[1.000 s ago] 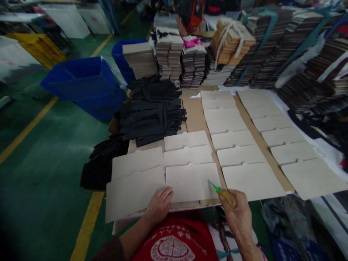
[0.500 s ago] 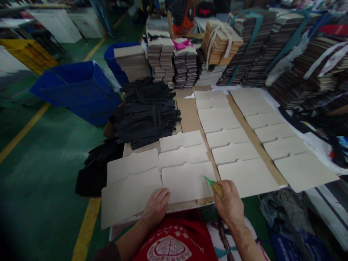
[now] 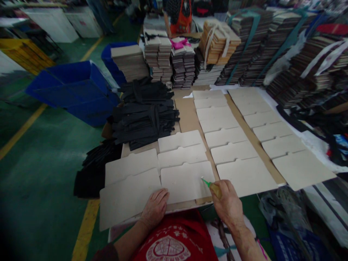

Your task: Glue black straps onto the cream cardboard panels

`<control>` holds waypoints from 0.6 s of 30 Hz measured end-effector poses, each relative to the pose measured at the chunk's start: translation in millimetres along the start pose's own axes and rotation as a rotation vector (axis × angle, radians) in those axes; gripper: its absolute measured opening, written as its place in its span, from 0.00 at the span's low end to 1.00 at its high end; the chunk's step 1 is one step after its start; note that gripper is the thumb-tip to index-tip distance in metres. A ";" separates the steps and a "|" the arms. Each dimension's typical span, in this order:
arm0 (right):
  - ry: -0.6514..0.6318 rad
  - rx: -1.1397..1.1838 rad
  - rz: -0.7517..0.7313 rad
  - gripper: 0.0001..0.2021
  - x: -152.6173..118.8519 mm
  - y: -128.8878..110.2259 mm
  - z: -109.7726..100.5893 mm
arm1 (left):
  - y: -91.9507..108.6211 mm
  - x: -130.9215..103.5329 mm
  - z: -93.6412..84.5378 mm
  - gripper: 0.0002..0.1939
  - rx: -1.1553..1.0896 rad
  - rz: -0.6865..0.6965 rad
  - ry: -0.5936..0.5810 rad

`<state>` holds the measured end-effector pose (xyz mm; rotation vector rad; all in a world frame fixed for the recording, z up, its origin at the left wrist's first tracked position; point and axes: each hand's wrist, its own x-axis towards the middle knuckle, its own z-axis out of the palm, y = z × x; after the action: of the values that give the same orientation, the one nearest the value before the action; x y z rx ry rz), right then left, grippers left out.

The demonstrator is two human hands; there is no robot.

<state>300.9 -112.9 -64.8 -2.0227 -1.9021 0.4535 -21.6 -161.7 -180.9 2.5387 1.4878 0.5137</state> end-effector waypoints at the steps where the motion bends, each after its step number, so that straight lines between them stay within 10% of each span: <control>1: 0.015 0.018 0.010 0.13 0.1 -0.4 1.0 | 0.1 0.0 0.1 0.21 0.000 -0.002 0.001; 11: 0.203 0.334 0.198 0.20 16.2 6.9 13.3 | 1.6 1.3 -0.5 0.20 0.013 -0.004 0.019; 18: 0.217 0.227 -0.013 0.17 72.0 -2.3 26.8 | 1.1 -1.1 2.5 0.20 0.028 -0.004 0.040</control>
<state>291.3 -40.4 -88.4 -1.8307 -1.6545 0.4083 -20.2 -163.1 -183.2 2.5610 1.5231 0.5495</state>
